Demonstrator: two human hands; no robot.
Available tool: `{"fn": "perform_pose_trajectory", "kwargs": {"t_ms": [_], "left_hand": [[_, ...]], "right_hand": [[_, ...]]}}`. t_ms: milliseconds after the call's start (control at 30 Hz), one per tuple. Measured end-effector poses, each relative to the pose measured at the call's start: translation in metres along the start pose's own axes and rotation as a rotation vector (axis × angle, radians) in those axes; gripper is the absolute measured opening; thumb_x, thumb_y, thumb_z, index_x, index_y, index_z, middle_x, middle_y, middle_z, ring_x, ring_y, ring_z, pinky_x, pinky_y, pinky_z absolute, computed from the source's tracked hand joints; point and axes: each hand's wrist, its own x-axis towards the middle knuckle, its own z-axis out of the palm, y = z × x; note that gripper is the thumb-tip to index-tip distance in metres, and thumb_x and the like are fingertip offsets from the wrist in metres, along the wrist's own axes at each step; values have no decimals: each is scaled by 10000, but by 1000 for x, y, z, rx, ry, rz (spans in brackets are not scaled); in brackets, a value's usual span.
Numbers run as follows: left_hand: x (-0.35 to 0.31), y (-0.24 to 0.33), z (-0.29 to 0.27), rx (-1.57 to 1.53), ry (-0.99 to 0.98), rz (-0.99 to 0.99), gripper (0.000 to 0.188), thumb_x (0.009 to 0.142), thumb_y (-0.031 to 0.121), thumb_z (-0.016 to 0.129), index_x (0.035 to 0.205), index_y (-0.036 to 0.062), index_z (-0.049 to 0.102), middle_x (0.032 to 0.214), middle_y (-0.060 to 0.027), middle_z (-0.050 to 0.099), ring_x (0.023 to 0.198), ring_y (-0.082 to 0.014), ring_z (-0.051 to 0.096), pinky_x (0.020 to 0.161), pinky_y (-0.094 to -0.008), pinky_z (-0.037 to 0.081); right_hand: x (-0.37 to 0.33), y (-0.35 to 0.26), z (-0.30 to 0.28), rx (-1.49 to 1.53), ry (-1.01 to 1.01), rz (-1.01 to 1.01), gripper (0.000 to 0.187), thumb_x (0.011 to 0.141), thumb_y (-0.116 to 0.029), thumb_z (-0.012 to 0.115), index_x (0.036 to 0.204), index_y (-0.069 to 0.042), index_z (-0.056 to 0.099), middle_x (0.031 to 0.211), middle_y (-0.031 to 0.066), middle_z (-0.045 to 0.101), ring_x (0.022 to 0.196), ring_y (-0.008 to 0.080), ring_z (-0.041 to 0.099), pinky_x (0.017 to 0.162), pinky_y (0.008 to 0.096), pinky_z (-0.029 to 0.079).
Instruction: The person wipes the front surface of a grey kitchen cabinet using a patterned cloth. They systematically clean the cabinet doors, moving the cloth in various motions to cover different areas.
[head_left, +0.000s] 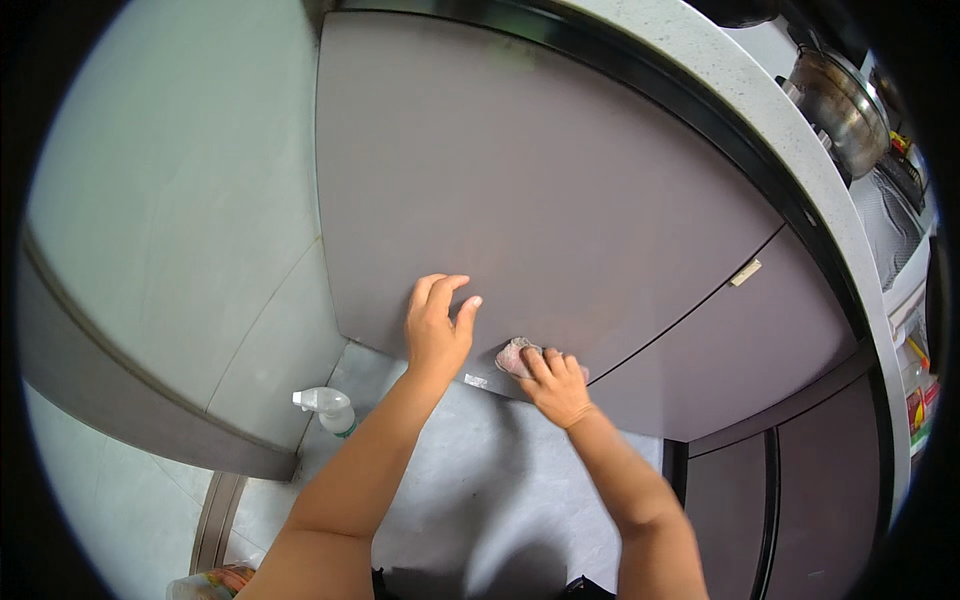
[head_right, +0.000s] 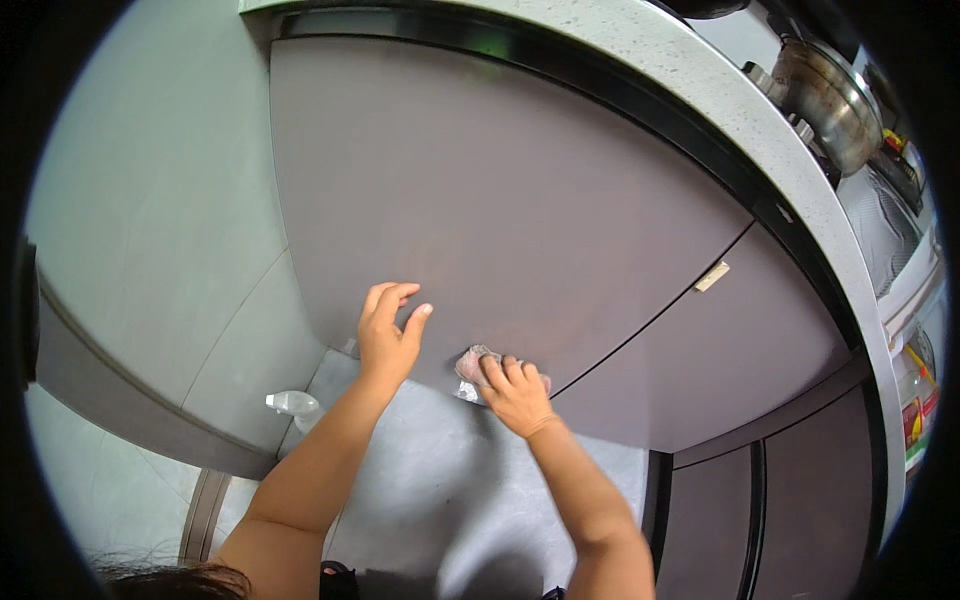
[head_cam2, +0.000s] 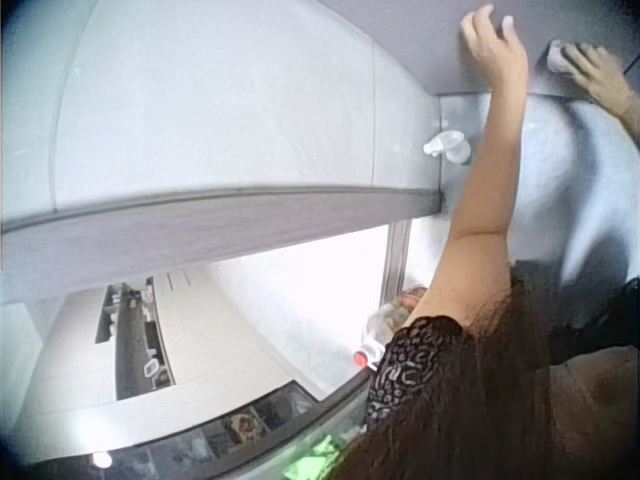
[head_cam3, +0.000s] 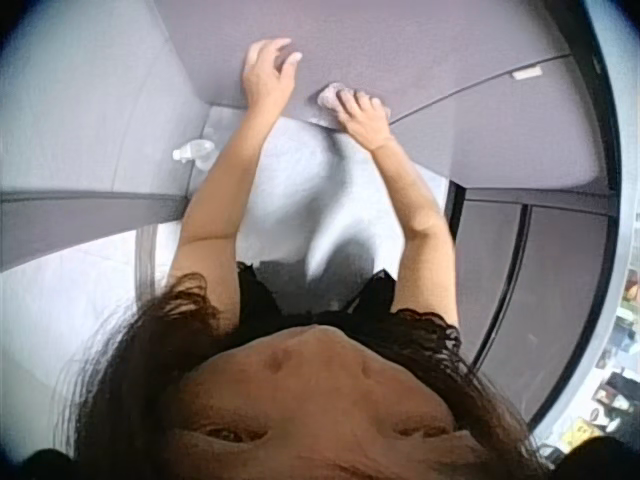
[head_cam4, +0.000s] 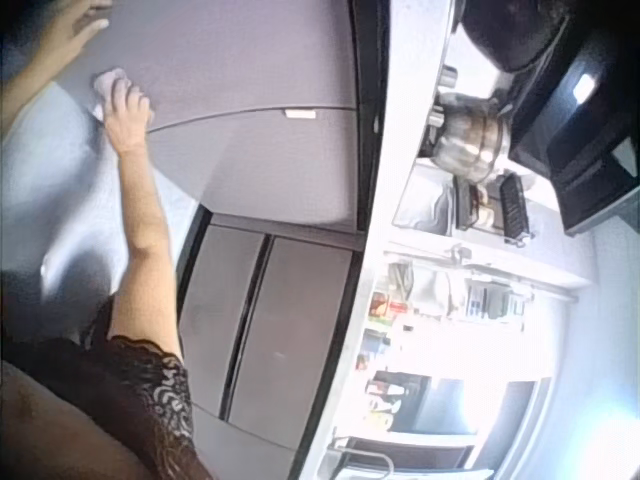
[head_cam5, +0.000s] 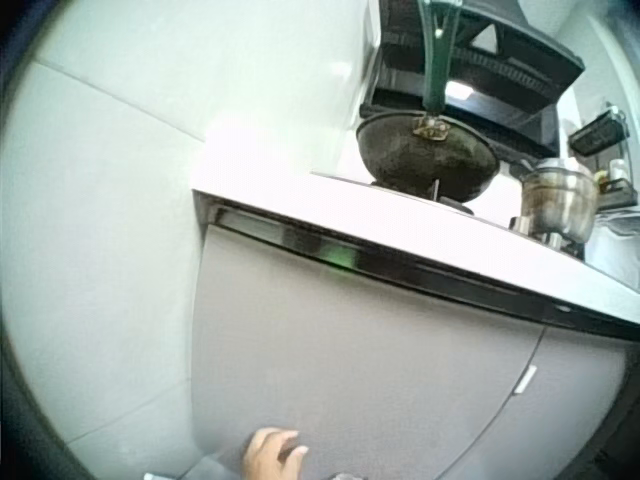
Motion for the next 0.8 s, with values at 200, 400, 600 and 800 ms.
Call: {"fn": "perform_pose_trajectory", "kwargs": {"t_ms": [200,400,600,800], "left_hand": [[2,-9,-13,274,53,26,730,754,157,806,1391,111,451,1427,-177,297,1284,-364,350,1028,-461,370],[1,-3,1,334,117,60,851,747,163,806,1470,80,364,1528,-225,194,1366,-418,260,1083,-517,308],[-2,-9,-7,376,29,80,915,706,143,826,1486,98,350,1532,-256,187,1361,-444,271,1088,-524,315],[-4,0,0,400,16,90,966,715,170,834,1509,73,293,1547,-275,129,1385,-460,233,1086,-549,301]], "right_hand": [[117,112,-119,-101,533,370,396,658,-134,727,1051,-178,698,1211,115,539,1032,301,523,757,400,428],[207,74,-106,-157,694,507,270,738,-185,631,994,-213,710,1291,69,523,1082,307,495,828,428,368],[105,49,-54,-169,250,-198,304,775,-269,607,1016,-110,701,1267,54,534,1064,236,516,772,353,404],[111,157,-155,-453,568,186,364,723,-135,693,1056,-282,710,1304,62,548,1039,285,525,878,371,416]]}}
